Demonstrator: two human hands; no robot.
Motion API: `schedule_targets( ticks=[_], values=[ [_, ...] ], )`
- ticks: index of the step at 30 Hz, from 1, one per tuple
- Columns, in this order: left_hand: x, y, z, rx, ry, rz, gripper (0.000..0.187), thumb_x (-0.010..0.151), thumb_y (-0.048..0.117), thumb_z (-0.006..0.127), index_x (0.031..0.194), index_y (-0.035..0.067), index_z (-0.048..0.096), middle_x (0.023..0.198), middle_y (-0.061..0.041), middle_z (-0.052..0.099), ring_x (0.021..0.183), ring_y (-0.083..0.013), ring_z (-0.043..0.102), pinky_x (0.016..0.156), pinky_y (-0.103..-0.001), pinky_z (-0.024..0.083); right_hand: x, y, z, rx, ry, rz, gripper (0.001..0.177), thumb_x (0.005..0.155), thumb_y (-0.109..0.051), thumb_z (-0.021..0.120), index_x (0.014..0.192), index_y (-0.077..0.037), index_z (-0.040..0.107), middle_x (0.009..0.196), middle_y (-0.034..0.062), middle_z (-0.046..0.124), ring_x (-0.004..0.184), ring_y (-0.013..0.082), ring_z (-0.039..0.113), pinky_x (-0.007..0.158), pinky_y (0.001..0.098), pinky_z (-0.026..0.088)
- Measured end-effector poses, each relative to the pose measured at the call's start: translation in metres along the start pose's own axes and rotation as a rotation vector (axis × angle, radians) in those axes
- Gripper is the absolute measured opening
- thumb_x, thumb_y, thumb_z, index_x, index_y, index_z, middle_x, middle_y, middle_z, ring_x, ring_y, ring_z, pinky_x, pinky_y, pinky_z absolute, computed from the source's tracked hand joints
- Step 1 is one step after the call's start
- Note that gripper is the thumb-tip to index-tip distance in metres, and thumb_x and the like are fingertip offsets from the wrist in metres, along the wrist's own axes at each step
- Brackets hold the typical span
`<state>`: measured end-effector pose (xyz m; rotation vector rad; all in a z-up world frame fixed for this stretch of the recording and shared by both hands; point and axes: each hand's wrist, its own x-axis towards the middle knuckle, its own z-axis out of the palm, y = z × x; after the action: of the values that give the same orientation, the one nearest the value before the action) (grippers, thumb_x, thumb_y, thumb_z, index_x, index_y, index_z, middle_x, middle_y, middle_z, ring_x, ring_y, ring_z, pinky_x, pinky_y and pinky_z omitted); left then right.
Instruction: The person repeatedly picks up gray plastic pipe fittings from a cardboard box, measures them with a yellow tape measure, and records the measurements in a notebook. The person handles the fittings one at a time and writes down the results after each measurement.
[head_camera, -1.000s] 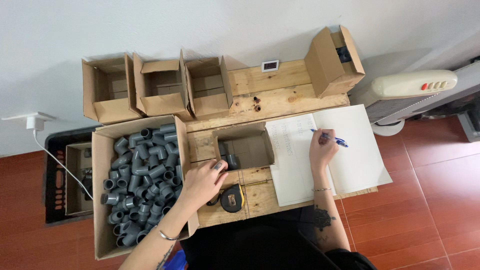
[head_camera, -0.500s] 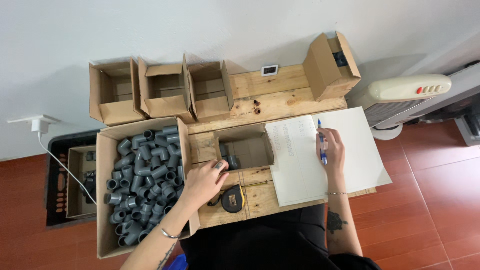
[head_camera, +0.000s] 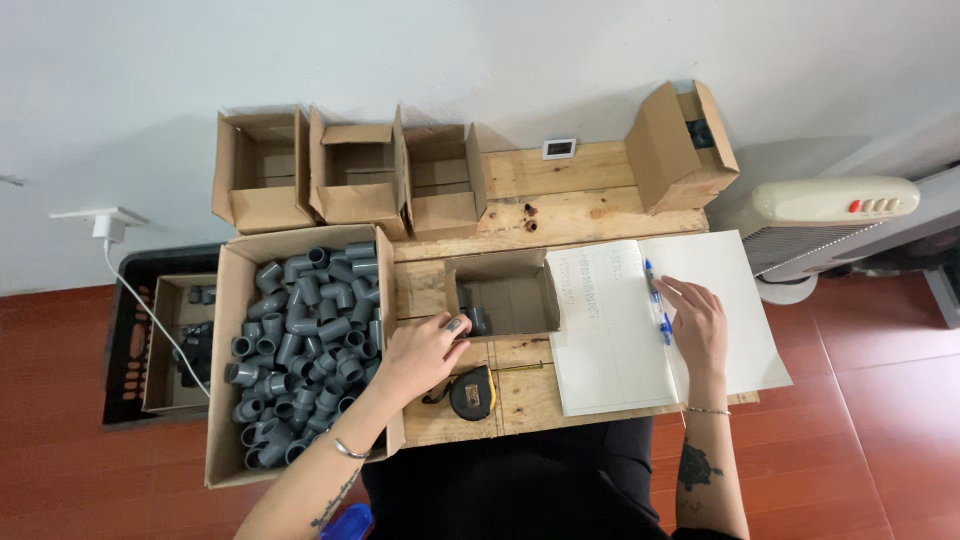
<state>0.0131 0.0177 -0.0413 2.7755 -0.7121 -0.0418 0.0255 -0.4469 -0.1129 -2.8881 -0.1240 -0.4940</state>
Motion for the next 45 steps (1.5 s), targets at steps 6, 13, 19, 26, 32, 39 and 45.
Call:
schedule_targets(
  ticks=[6,13,19,26,32,39,45],
  values=[
    [0.000,0.004,-0.021,-0.079,0.012,0.044,0.032,0.093,0.050,0.059,0.117,0.029,0.057,0.091,-0.004,0.067,0.084,-0.0298,0.073,0.065,-0.042,0.060,0.002,-0.054,-0.011,0.248,0.196,-0.040,0.046,0.091,0.014,0.056,0.120,-0.016,0.077,0.116,0.0043,0.074,0.108,0.0277,0.069,0.099,0.0418,0.054],
    [-0.004,-0.002,-0.042,-0.203,0.153,-0.008,0.034,0.096,0.053,0.056,0.121,0.030,0.061,0.083,-0.003,0.069,0.083,-0.0286,0.073,0.066,-0.039,0.060,0.017,-0.152,-0.047,0.614,0.145,-0.030,0.038,0.090,0.017,0.057,0.109,-0.007,0.079,0.104,0.0152,0.073,0.096,0.0330,0.071,0.091,0.0434,0.057],
    [-0.022,-0.066,-0.072,-0.136,0.171,-0.250,0.014,0.097,0.033,0.058,0.109,0.030,0.064,0.088,-0.003,0.068,0.086,-0.0309,0.072,0.065,-0.043,0.059,0.017,-0.167,-0.041,0.720,0.126,-0.016,0.036,0.090,0.015,0.060,0.104,-0.012,0.080,0.100,0.0088,0.073,0.086,0.0257,0.072,0.083,0.0385,0.059],
    [-0.024,-0.152,-0.040,0.354,0.064,-0.430,0.021,0.086,0.026,0.070,0.105,0.020,0.074,0.098,-0.002,0.066,0.097,-0.0233,0.069,0.068,-0.038,0.061,0.016,-0.174,-0.034,0.773,0.159,-0.013,0.036,0.090,0.016,0.058,0.102,-0.011,0.079,0.097,0.0088,0.071,0.076,0.0223,0.070,0.077,0.0363,0.057],
    [-0.012,-0.181,-0.021,0.335,-0.097,-0.389,0.015,0.086,0.018,0.065,0.093,0.014,0.078,0.090,-0.006,0.071,0.084,-0.0291,0.072,0.067,-0.045,0.061,0.013,-0.180,-0.037,0.794,0.124,0.019,0.036,0.089,0.016,0.058,0.100,-0.011,0.079,0.094,0.0080,0.071,0.073,0.0208,0.070,0.075,0.0348,0.058],
    [0.003,-0.174,-0.042,0.293,-0.216,-0.370,0.014,0.082,0.009,0.064,0.081,0.004,0.076,0.076,-0.013,0.072,0.076,-0.0353,0.073,0.066,-0.047,0.060,0.016,-0.182,-0.038,0.812,0.095,0.010,0.035,0.090,0.014,0.058,0.098,-0.012,0.080,0.094,0.0080,0.072,0.073,0.0211,0.070,0.073,0.0346,0.058],
    [0.008,-0.166,-0.058,0.223,-0.360,-0.425,0.021,0.080,0.019,0.065,0.087,0.003,0.077,0.085,-0.017,0.075,0.085,-0.0374,0.074,0.073,-0.050,0.059,0.017,-0.186,-0.040,0.826,0.083,-0.007,0.035,0.090,0.014,0.058,0.097,-0.013,0.080,0.094,0.0080,0.072,0.073,0.0218,0.069,0.071,0.0347,0.058]
  ],
)
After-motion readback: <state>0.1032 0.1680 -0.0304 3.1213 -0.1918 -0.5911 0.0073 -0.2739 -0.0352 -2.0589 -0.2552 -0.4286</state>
